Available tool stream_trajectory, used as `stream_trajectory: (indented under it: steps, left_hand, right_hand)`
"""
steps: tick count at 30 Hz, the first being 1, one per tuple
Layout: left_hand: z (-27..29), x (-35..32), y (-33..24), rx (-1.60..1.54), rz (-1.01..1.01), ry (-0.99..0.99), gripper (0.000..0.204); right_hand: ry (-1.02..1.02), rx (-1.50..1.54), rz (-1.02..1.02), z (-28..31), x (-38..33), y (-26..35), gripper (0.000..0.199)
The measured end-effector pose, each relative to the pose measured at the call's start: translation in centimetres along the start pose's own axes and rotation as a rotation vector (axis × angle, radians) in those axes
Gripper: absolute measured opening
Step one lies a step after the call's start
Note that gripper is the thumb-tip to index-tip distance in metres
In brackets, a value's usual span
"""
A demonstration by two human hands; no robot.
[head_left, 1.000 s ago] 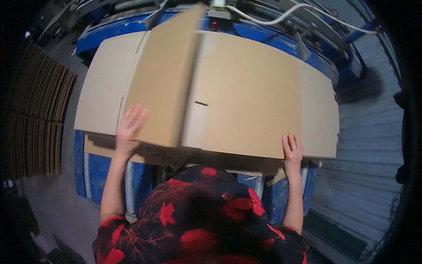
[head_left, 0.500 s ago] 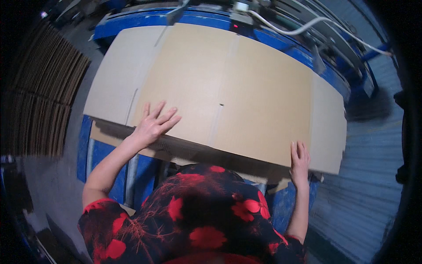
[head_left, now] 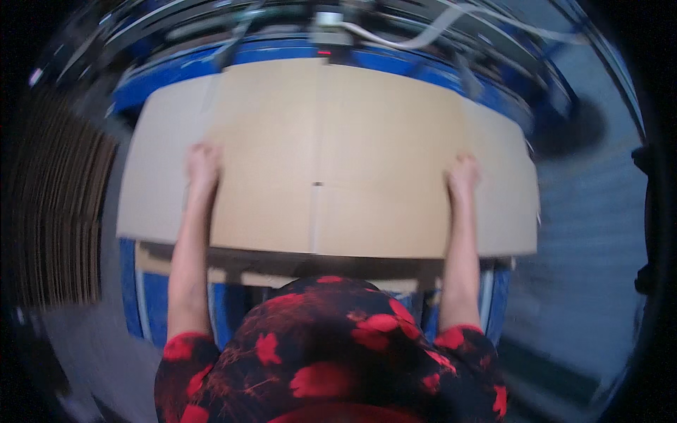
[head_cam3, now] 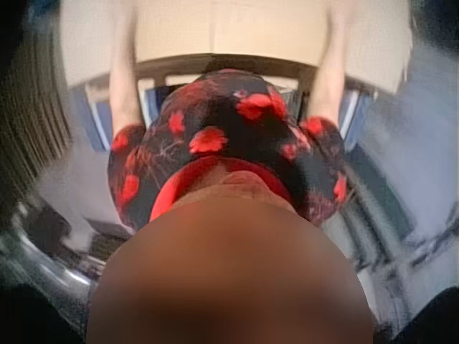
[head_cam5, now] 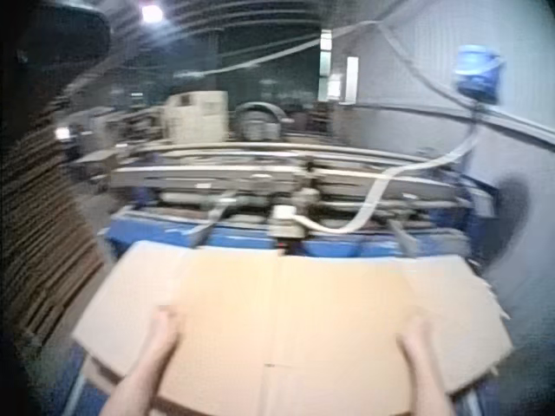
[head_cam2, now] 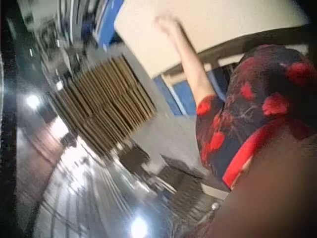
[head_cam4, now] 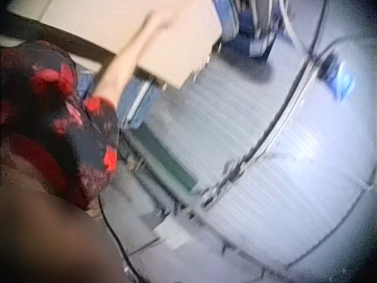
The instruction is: The person repeatedly picks up flat cardboard sheets from a stack, folds them along pre-scored lines, and places them onto a conveyor. The person handles each sheet one at a time, folding the side flaps inward and then the top flap to form a box shape.
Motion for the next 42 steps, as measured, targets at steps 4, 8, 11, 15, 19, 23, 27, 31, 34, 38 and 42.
stream_trajectory:
  steps: [4,8,11,15,19,23,27,31,34,38,42]
  left_hand:
    - [1.2,-0.1,-0.1,0.322,-0.310,-0.051,0.040]
    - [1.8,-0.5,-0.4,0.171,-0.284,0.005,0.038]
    - [1.9,-0.3,-0.7,0.049,-0.230,0.081,0.034]
    - [2.1,-0.5,-1.4,0.015,-0.267,0.125,0.028]
    - [1.8,-1.0,-1.8,0.066,-0.428,-0.016,0.022]
    - [1.7,-1.3,-1.5,0.059,-0.314,-0.029,0.026]
    - [1.8,-1.6,-1.7,0.065,-0.360,-0.049,0.029]
    - [1.4,-1.8,-1.8,0.246,-0.437,-0.038,0.030]
    - [1.2,-1.7,-2.1,0.251,-0.430,0.000,0.032]
    - [2.7,-3.8,-4.3,0.389,-0.494,-0.011,0.032]
    - [4.7,-11.1,-7.3,0.475,-0.731,0.190,0.051]
  right_hand:
    - [-0.201,-0.085,0.068,0.8,-2.2,1.1,0.035]
    - [-0.095,-0.129,-0.021,1.5,-2.7,1.1,0.046]
    - [-0.047,-0.166,-0.044,1.1,-1.7,0.9,0.044]
    - [-0.024,-0.156,0.014,0.6,-0.9,0.5,0.039]
    - [-0.132,-0.281,0.033,0.4,-1.6,0.5,0.040]
    - [-0.119,-0.288,0.290,-0.6,-4.1,3.8,0.041]
    - [-0.053,-0.235,0.574,-2.8,-8.1,9.2,0.041]
    - [-0.055,-0.137,0.691,-3.7,-10.7,12.8,0.038]
    - [0.006,-0.011,0.735,-2.4,-11.6,12.7,0.037]
    - [0.180,0.115,0.814,1.3,-14.0,8.6,0.040]
    - [0.230,-0.020,0.734,5.9,-17.0,1.2,0.048]
Point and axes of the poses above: each hand's wrist, its own x-axis towards the middle knuckle, its own z-axis out of the back of the hand, y = z × x, the point moved 3 cm from there along x, towards the middle knuckle, and after that the axes turned 15 degrees about -z, right-handed, at the moved point
